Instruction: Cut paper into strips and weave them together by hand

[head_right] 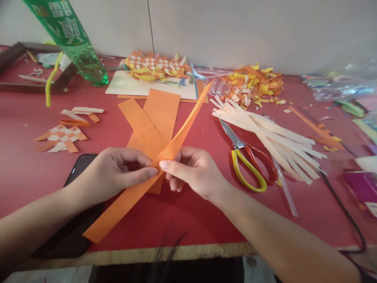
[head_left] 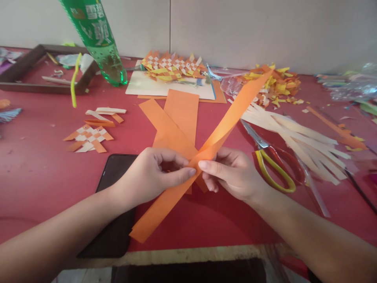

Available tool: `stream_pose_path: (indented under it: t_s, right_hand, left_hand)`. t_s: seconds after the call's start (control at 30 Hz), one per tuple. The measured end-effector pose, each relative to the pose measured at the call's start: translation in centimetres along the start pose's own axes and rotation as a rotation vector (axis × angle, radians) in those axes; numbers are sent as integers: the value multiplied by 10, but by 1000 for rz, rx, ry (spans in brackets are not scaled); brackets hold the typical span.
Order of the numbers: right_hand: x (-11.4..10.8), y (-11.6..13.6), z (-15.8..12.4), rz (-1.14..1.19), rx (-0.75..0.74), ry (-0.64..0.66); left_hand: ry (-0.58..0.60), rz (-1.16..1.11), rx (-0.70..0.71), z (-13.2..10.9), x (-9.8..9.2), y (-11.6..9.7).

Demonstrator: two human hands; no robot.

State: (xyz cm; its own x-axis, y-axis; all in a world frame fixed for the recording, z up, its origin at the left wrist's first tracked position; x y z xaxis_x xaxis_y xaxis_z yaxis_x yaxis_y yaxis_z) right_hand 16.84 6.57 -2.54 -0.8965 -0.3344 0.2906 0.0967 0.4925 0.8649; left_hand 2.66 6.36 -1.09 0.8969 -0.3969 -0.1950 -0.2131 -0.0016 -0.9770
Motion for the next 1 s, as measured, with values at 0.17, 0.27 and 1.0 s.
stream_pose_path:
  t_s: [0.17,0.27,1.0]
  right_hand:
    - [-4,0,0,54,-11,-31]
    - [-9,1,0,68,-25,-67]
    - [-5,0,1,28,-7,-16]
  left_hand:
    - [-13,-23,16,1,-2,2]
    - [-1,-40,8,1,-2,3]
    - [60,-72,17,3,5,5]
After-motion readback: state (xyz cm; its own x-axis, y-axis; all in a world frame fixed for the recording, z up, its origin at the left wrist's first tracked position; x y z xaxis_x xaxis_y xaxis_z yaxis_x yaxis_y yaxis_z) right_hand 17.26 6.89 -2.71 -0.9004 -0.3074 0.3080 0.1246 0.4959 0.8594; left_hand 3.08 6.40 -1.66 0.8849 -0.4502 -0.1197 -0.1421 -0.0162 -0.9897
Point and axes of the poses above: each hand's wrist, its own z-axis towards the middle knuckle, its own x-axis out of the palm, y = z × x, the point moved 8 cm from there along z, towards the middle knuckle, and after that the axes turned 11 degrees about x, right-handed, at the moved point
